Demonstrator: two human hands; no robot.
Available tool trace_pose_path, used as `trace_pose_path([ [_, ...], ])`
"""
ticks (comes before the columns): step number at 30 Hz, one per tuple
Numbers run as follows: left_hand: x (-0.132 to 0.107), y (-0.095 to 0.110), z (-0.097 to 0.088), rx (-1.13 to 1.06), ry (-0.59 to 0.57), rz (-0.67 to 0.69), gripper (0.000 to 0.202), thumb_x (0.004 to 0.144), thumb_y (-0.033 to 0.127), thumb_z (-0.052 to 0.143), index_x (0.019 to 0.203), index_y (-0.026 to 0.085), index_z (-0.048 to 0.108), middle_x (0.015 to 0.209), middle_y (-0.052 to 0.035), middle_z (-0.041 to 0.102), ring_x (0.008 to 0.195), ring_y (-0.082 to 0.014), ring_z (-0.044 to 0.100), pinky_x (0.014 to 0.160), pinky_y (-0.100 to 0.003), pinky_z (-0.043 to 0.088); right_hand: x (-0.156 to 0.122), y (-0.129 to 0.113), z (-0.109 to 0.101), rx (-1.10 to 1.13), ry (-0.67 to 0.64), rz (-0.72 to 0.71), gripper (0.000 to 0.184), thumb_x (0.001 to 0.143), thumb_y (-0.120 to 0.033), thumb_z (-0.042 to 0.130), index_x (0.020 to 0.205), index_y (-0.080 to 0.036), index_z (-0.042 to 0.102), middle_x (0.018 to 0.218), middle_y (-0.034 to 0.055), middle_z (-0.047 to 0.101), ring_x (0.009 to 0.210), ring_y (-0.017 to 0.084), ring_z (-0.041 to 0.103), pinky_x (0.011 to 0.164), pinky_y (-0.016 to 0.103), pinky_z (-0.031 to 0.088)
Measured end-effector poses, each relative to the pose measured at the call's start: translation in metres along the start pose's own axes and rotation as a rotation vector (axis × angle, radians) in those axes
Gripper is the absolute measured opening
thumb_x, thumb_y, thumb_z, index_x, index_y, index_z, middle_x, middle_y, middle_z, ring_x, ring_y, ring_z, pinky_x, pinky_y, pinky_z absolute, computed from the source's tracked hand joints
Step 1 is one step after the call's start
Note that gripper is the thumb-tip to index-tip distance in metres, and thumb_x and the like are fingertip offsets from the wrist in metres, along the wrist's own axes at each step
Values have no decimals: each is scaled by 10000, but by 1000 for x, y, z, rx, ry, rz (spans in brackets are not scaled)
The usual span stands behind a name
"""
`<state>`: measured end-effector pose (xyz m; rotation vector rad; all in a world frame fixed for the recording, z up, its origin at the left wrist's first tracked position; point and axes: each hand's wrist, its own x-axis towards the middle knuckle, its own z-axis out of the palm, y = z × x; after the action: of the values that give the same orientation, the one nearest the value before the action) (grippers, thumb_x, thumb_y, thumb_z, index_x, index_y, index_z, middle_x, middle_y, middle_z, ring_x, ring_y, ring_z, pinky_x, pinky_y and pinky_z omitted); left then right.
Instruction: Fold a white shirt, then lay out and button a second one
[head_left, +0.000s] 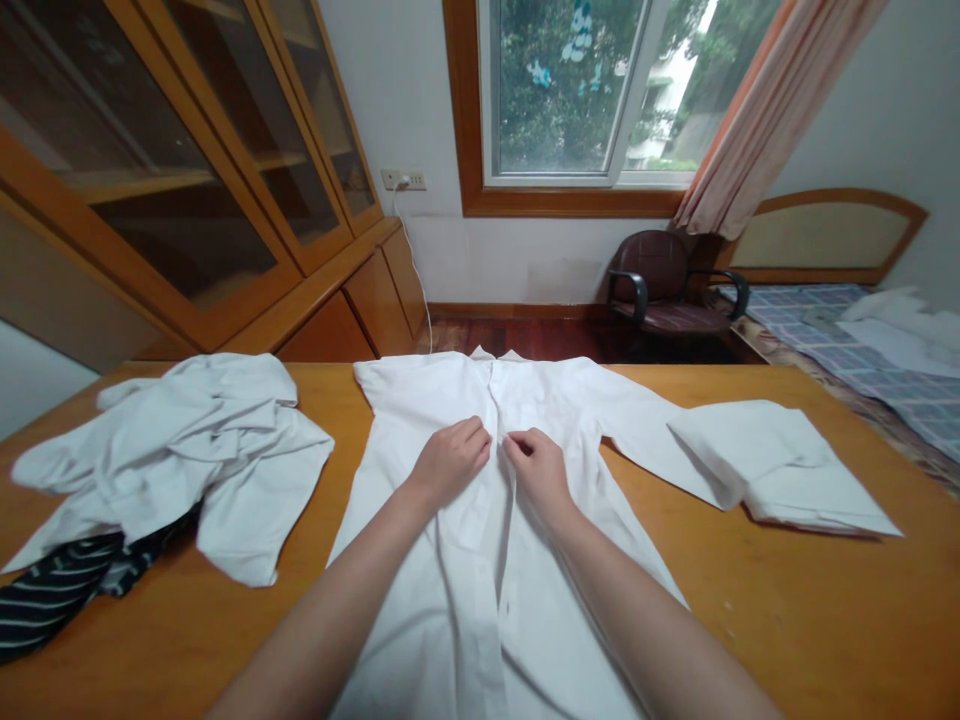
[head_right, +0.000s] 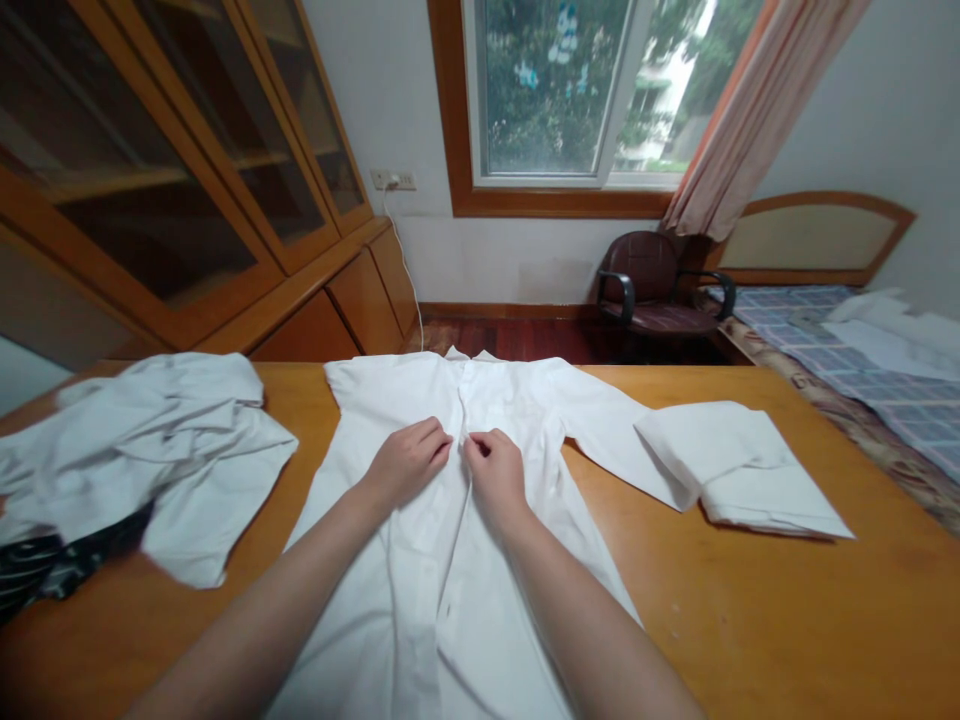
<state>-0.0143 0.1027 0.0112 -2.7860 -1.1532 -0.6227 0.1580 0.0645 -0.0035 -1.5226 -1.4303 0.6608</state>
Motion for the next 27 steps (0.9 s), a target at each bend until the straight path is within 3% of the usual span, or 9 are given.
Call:
trace_pose_path([
  [5,-8,1,11,-74,71,12,229,1000,211,429,853,185,602,827,-46,582,794,-180,580,711,-315,450,0,2,-1,71,23,13,218,858,-308,583,831,-183,759,749,33,671,737,183,616,706,288,451],
  [11,-8,-3,10,-36,55,68,261,1014,227,405,871,186,619,824,-48,597,788,-177,584,699,-318,453,-1,0,0,27,11,-26,210,860,-295,585,832,-184,762,739,30,655,706,173,605,687,284,451],
  [23,-5,-4,8,-56,190,135,203,997,208,460,901,172,635,804,-38,629,737,-161,603,649,-297,472,0,4,5,-36,-47,-78,180,878,-235,606,866,-192,781,756,30,676,708,164,615,701,279,451],
  [27,-6,-6,9,-150,172,103,154,991,207,492,941,180,634,860,-43,660,794,-166,634,707,-294,496,0,3,4,-25,-48,-74,177,878,-235,613,856,-193,783,741,25,673,703,163,615,691,278,449],
])
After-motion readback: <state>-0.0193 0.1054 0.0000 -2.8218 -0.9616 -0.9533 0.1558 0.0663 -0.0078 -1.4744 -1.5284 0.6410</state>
